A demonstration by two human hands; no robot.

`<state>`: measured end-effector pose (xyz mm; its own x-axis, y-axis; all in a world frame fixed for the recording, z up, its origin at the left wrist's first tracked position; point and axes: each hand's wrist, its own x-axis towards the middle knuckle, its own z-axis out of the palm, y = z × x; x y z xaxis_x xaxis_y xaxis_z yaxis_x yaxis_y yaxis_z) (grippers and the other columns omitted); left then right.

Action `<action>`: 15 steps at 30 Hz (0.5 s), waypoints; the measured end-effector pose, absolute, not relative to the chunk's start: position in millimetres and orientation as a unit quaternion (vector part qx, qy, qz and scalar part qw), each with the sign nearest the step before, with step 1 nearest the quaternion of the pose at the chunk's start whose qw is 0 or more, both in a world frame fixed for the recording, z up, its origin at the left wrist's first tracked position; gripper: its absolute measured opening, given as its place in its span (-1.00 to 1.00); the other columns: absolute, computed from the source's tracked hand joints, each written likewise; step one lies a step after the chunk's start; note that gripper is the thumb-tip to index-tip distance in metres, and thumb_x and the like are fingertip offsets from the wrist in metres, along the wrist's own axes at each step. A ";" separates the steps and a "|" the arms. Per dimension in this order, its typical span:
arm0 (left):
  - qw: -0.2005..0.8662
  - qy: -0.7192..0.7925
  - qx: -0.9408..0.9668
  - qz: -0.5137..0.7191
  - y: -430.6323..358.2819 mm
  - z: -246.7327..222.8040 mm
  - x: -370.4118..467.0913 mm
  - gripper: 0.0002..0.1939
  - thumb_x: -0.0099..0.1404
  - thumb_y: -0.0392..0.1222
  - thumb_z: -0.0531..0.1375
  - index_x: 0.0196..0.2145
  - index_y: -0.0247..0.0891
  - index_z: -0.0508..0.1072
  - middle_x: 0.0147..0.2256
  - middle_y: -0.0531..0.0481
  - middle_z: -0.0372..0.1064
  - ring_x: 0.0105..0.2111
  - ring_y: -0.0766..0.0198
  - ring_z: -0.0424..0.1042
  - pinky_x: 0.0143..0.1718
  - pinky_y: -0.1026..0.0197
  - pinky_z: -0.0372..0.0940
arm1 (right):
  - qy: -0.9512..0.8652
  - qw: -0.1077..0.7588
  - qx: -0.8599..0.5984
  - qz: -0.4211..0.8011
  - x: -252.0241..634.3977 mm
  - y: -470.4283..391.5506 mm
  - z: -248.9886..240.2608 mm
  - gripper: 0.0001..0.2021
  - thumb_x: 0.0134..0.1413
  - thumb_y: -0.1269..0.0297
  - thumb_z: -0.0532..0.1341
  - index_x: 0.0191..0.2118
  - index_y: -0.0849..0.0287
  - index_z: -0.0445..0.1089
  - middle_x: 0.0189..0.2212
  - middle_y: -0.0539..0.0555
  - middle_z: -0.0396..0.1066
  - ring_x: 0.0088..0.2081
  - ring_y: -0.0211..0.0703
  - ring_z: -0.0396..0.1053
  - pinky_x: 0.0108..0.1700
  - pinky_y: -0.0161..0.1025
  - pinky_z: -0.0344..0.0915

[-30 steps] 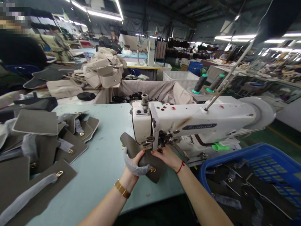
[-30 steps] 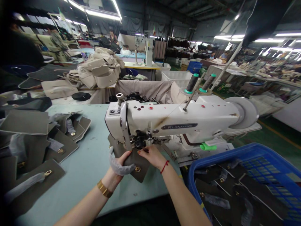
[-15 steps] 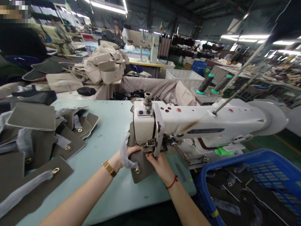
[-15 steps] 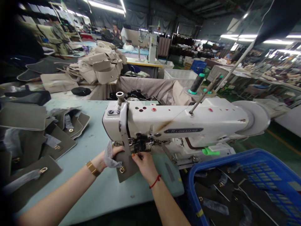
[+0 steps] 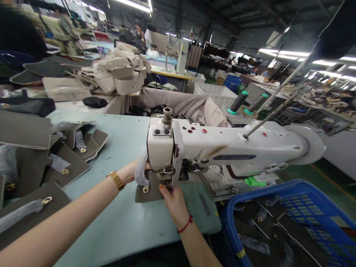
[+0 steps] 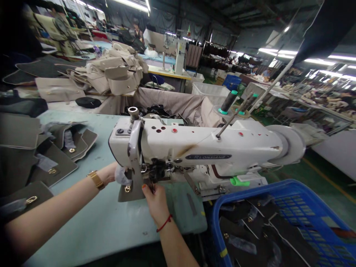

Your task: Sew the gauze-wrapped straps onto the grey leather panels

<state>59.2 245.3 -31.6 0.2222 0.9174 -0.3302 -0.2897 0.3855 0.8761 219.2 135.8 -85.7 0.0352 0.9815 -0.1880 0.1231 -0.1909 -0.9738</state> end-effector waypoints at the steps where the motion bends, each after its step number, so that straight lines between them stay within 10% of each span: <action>1: 0.703 0.451 0.358 0.418 243.6 -33.8 55.7 -0.51 -0.32 -0.40 0.44 -0.31 -0.27 0.58 -0.36 -0.14 0.58 -0.44 -0.05 0.53 -0.50 0.08 0.42 | -0.471 0.424 -0.580 0.513 218.7 134.2 -86.6 -0.61 0.07 -0.04 0.17 -0.53 0.21 0.32 -0.72 -0.09 0.07 -0.63 -0.33 0.02 -0.58 -0.37 -0.05; 7: 0.679 0.454 0.279 0.505 177.3 -59.9 43.7 -0.51 0.06 -0.16 0.35 -0.03 -0.15 0.41 -0.20 0.00 0.54 -0.39 0.24 0.53 -0.36 0.25 0.42 | -0.430 0.432 -0.530 0.589 216.8 122.4 -85.1 -0.59 0.11 -0.09 0.13 -0.47 0.20 0.30 -0.70 -0.05 0.25 -0.69 -0.38 -0.04 -0.62 -0.38 -0.13; 15: 0.719 0.433 0.220 0.497 105.2 -80.0 99.7 -0.66 0.20 0.01 0.23 -0.29 -0.36 0.57 -0.25 -0.17 0.55 -0.09 0.00 0.46 0.02 0.06 0.29 | -0.420 0.451 -0.521 0.590 218.5 113.4 -78.3 -0.58 0.06 -0.07 0.19 -0.58 0.19 0.27 -0.78 -0.16 0.00 -0.70 -0.40 -0.17 -0.63 -0.38 -0.12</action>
